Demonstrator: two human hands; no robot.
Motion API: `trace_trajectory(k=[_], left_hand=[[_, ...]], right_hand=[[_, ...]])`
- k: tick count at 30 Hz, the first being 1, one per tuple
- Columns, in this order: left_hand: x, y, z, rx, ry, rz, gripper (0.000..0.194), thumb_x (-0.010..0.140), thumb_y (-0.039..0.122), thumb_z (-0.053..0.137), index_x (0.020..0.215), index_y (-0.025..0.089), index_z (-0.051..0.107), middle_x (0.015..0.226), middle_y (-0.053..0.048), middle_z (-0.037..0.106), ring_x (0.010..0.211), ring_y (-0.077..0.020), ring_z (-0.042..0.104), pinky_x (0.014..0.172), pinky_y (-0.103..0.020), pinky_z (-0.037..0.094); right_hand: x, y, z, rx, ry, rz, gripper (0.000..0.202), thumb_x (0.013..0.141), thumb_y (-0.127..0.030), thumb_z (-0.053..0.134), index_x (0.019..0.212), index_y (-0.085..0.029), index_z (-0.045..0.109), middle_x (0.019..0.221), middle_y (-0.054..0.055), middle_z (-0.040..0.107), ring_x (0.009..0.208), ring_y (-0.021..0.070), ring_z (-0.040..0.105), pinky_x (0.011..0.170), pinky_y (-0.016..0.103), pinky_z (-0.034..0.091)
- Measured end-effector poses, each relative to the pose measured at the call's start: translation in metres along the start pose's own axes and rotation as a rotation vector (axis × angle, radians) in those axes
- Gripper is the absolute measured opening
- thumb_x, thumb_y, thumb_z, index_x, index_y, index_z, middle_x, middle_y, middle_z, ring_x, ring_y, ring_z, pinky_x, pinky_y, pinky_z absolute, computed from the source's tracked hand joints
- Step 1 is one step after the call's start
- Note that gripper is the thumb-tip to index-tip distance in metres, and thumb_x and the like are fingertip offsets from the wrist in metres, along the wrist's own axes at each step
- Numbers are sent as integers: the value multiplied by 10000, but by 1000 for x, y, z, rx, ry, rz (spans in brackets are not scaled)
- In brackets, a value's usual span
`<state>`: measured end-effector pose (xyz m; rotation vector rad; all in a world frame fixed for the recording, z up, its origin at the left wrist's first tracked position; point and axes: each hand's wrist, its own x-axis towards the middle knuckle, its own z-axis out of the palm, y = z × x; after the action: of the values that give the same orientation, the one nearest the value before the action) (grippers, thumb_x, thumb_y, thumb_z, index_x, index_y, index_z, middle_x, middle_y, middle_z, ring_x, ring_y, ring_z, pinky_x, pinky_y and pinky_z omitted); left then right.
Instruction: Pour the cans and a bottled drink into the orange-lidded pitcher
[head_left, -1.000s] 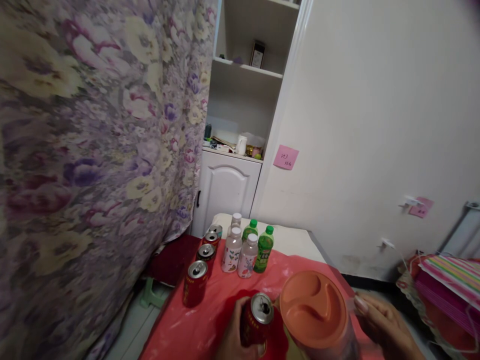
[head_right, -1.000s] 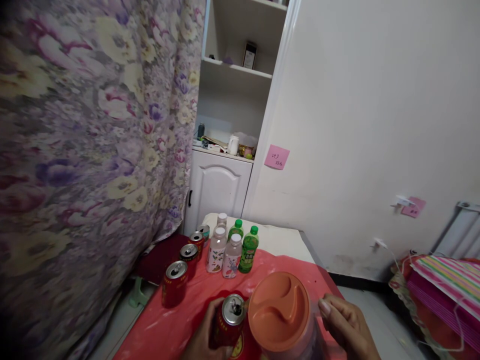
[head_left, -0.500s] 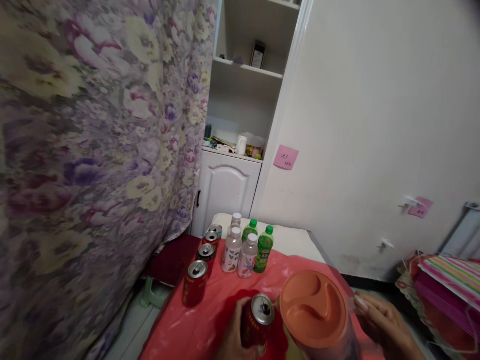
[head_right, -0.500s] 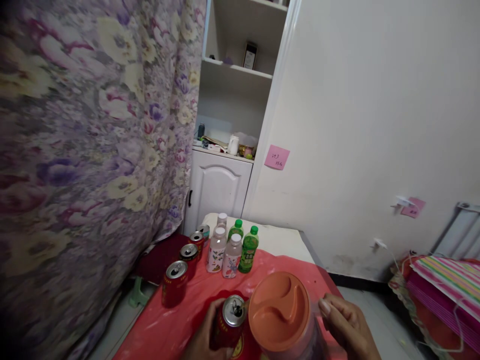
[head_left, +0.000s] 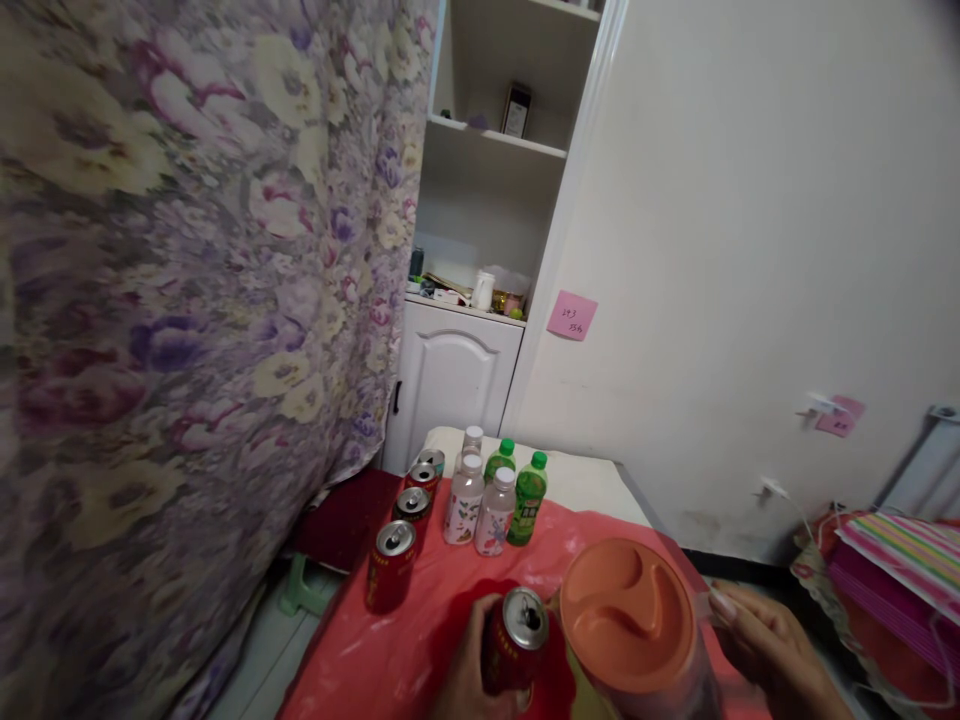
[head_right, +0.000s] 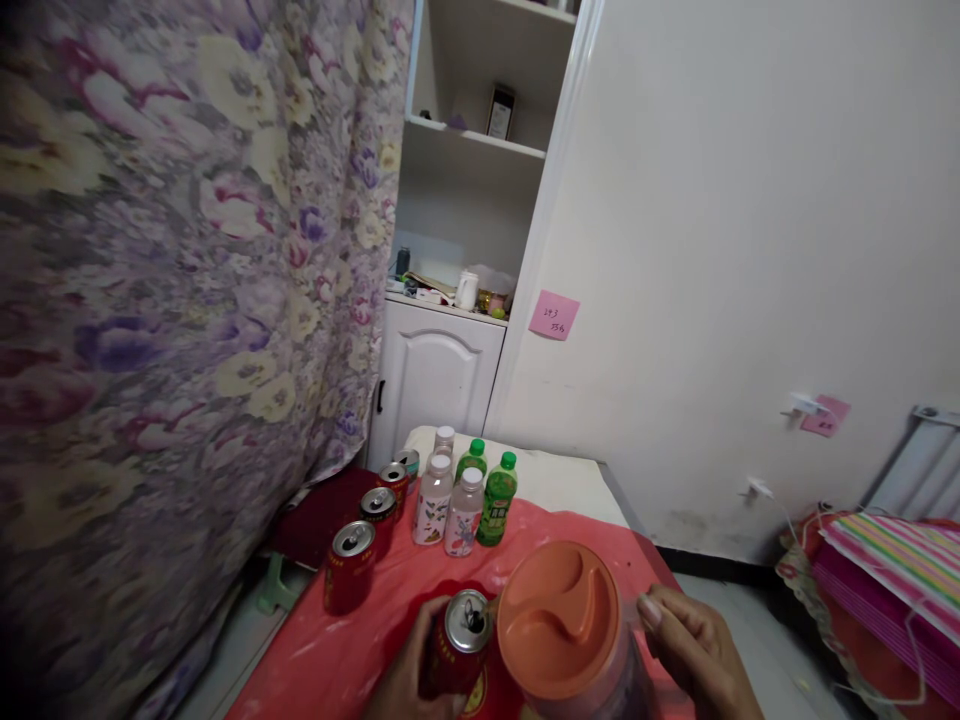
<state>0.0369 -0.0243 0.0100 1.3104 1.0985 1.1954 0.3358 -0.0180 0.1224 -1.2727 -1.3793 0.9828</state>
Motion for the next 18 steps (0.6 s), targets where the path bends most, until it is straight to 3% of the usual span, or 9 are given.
trace_trajectory(k=[4,18], left_hand=[[1,-3,0,-42,2,15,755,559,253,704,1248,241,396,1346,-175,639,1285,-381,604,1104,-488,455],[1,-11,-2,-21,13,29,766,561,271,746,1252,263,416,1334,-159,663,1283,-398,603,1102,-481,466]], right_hand=[[0,0,0,-11,4,-27,578,780,-724,610,591,-233,370,639,-65,201,606,116,162,597,336,104],[-1,-3,0,-12,5,-23,559,799,-693,608,588,-227,381,640,-71,173,593,108,133,576,332,89]])
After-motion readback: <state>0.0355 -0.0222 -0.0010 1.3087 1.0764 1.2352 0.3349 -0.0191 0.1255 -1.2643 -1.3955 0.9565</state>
